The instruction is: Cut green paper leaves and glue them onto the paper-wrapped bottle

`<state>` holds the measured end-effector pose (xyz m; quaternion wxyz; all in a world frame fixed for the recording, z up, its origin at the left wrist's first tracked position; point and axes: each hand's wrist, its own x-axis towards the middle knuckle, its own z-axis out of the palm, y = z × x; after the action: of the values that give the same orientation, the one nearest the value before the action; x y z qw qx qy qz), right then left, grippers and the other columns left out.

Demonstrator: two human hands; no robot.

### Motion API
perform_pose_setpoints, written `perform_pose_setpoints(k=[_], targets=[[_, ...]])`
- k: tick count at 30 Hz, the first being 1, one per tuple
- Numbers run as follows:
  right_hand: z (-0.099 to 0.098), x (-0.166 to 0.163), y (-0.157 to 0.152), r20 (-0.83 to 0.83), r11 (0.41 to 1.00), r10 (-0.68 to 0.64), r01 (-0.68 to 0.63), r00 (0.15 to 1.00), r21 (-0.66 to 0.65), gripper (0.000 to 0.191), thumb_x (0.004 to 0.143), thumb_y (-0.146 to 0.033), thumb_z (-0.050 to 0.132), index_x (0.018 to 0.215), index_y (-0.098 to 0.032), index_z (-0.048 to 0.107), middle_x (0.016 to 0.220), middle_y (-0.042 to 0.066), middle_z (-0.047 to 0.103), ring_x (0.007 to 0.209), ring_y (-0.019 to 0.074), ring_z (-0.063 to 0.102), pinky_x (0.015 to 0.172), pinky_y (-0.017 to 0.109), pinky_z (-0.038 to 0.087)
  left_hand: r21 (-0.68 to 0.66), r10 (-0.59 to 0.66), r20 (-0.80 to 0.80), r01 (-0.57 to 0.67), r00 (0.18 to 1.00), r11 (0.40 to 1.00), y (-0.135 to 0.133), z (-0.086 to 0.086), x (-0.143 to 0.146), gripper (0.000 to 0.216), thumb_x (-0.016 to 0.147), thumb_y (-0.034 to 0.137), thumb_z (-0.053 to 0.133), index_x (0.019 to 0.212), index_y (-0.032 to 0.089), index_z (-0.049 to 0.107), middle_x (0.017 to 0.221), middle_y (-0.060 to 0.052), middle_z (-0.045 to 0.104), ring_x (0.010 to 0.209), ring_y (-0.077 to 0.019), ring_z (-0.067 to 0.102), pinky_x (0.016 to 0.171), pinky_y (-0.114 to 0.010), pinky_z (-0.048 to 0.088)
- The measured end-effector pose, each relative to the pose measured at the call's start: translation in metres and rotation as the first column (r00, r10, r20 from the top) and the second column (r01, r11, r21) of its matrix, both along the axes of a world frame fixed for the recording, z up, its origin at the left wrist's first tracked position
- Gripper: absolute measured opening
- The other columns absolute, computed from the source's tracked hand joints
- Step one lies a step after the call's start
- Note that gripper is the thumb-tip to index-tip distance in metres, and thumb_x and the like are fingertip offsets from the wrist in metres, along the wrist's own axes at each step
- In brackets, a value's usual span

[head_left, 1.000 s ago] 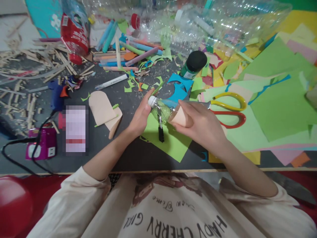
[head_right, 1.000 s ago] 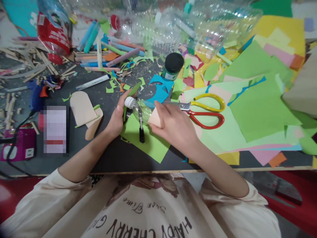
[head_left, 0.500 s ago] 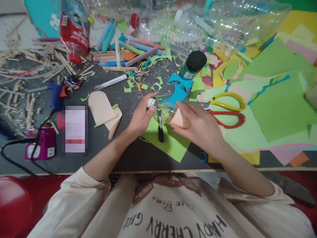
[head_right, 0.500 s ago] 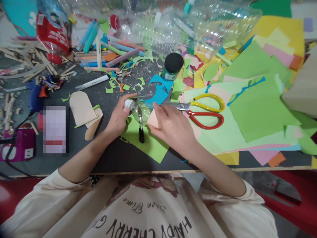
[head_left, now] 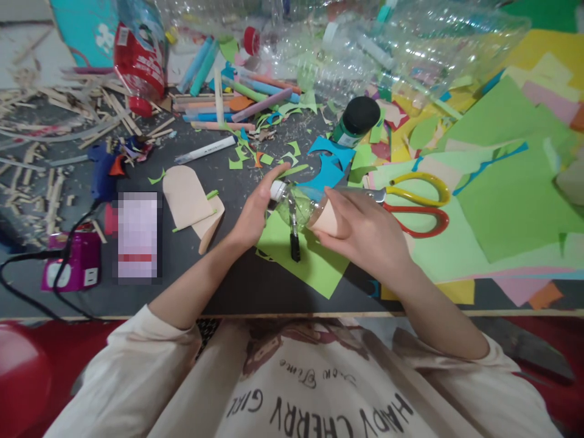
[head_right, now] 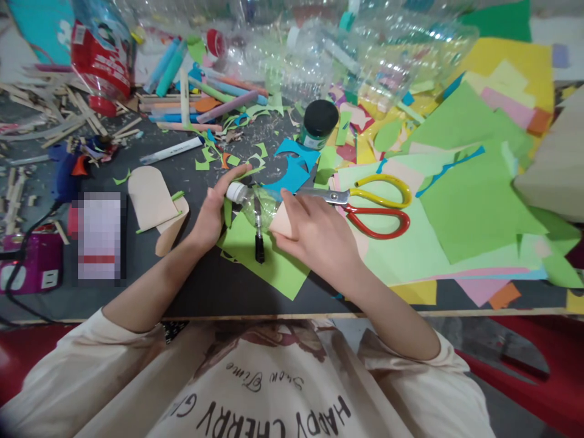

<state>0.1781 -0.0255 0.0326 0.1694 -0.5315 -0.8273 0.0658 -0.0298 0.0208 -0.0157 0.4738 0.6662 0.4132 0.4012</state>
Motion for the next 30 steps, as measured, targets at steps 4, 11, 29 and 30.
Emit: perform_pose_setpoints(k=[4, 11, 29, 30], targets=[[0.005, 0.002, -0.001, 0.023, 0.996, 0.077, -0.076, 0.997, -0.042, 0.049, 0.083, -0.037, 0.055, 0.125, -0.013, 0.053, 0.102, 0.014, 0.068, 0.092, 0.0304, 0.063, 0.075, 0.041, 0.051, -0.033, 0.01, 0.057, -0.008, 0.998, 0.999, 0.004, 0.004, 0.001, 0.074, 0.087, 0.069, 0.0, 0.135, 0.033, 0.044, 0.147, 0.003, 0.042, 0.143, -0.025, 0.028, 0.117, -0.044, 0.027], [0.01, 0.003, -0.002, 0.044, 0.981, 0.173, -0.169, 0.984, -0.091, 0.05, 0.08, -0.033, 0.061, 0.125, -0.014, 0.055, 0.104, 0.012, 0.069, 0.093, 0.0281, 0.063, 0.078, 0.038, 0.05, -0.029, 0.046, 0.031, -0.045, 0.998, 0.999, 0.003, 0.008, 0.003, 0.077, 0.084, 0.073, 0.0, 0.139, 0.035, 0.039, 0.151, 0.007, 0.034, 0.145, -0.0244, 0.02, 0.119, -0.041, 0.021], [0.009, 0.002, 0.001, 0.038, 0.977, 0.203, -0.2, 0.978, -0.08, 0.048, 0.079, -0.033, 0.061, 0.122, -0.011, 0.057, 0.101, 0.014, 0.07, 0.092, 0.0283, 0.064, 0.076, 0.037, 0.051, -0.107, -0.038, 0.213, 0.061, 0.976, 0.992, -0.001, 0.005, 0.01, 0.056, 0.09, 0.063, 0.031, 0.127, 0.028, 0.052, 0.143, -0.004, 0.048, 0.135, -0.0277, 0.041, 0.114, -0.046, 0.033], [0.009, 0.002, 0.001, 0.041, 0.977, 0.205, -0.202, 0.978, -0.075, 0.048, 0.079, -0.032, 0.061, 0.122, -0.011, 0.057, 0.101, 0.014, 0.07, 0.091, 0.0281, 0.064, 0.076, 0.037, 0.051, -0.102, -0.034, 0.207, 0.056, 0.978, 0.993, -0.001, 0.006, 0.01, 0.055, 0.09, 0.063, 0.031, 0.127, 0.027, 0.052, 0.142, -0.005, 0.049, 0.134, -0.0278, 0.043, 0.114, -0.046, 0.034]])
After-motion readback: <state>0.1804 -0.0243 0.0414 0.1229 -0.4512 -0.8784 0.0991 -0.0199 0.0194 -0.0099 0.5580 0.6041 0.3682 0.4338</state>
